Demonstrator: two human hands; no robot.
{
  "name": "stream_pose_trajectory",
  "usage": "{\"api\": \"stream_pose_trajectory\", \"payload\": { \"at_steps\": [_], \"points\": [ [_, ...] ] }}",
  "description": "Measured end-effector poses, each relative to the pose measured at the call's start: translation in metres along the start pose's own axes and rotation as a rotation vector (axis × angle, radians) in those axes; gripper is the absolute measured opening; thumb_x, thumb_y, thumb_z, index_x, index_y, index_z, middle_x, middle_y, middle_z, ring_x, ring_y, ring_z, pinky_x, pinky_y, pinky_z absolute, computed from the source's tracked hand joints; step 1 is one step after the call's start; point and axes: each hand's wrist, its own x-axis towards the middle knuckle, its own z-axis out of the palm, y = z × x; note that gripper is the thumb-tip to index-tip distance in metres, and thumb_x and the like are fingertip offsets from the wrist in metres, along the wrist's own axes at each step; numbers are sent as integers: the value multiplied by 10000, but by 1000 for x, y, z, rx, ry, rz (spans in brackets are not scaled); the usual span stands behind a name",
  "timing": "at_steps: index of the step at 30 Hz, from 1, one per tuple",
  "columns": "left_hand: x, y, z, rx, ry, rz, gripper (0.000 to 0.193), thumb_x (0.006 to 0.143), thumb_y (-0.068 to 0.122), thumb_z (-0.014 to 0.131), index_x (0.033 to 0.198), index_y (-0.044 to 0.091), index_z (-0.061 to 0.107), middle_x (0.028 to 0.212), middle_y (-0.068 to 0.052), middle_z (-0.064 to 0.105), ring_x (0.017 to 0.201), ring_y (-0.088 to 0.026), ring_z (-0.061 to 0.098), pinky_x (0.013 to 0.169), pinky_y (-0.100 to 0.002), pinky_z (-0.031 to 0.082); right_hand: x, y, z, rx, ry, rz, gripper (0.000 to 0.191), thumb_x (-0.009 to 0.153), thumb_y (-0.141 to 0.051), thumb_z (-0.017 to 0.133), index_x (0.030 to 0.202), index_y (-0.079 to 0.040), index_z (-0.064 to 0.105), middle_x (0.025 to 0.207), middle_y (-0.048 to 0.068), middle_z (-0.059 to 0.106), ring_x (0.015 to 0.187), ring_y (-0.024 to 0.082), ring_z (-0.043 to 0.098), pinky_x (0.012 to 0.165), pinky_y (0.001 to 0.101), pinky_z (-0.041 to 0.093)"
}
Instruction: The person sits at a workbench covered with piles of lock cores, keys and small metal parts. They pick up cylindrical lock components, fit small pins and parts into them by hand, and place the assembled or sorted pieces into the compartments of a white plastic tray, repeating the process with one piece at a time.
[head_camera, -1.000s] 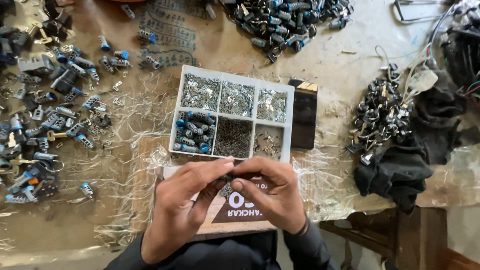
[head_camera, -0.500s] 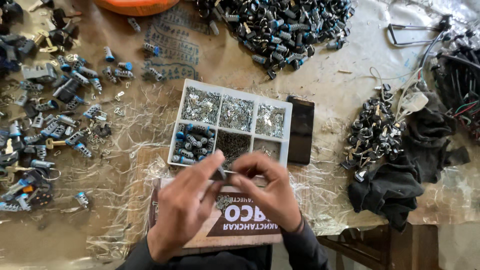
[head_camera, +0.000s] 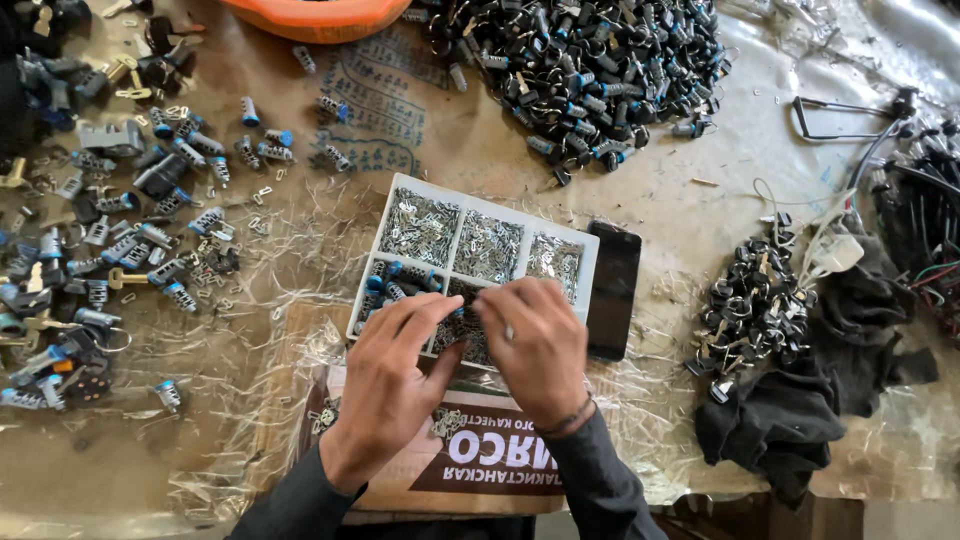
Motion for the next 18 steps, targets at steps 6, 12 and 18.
{"api": "stream_pose_trajectory", "payload": {
  "at_steps": [6, 12, 18],
  "points": [
    [1, -2, 2, -7, 61, 4, 428, 776, 102, 821, 1178, 82, 675, 1186, -93, 695, 1106, -318, 653, 956, -415, 513, 1, -1, 3, 10, 11, -16, 76, 848, -102, 796, 908, -80, 755, 863, 40, 665, 806, 244, 621, 691, 347, 504],
    [0, -3, -2, -35, 73, 19, 432, 768, 98, 828, 1180, 86, 697, 1160, -74, 698, 1050, -290, 664, 914, -399, 517, -12, -1, -6, 433, 3, 262, 36, 878, -63, 776, 908, -49, 762, 867, 28, 694, 751, 135, 625, 638, 261, 497],
    [1, -5, -2, -44, 81, 64, 449, 768, 102, 846, 1191, 79, 699, 1147, -80, 689, 1042, -288, 661, 914, -409, 518, -14, 1, -10, 676, -152, 338, 65, 920, -40, 723, 963, -6, 759, 888, 48, 676, 768, 114, 605, 659, 247, 482]
  ]
}}
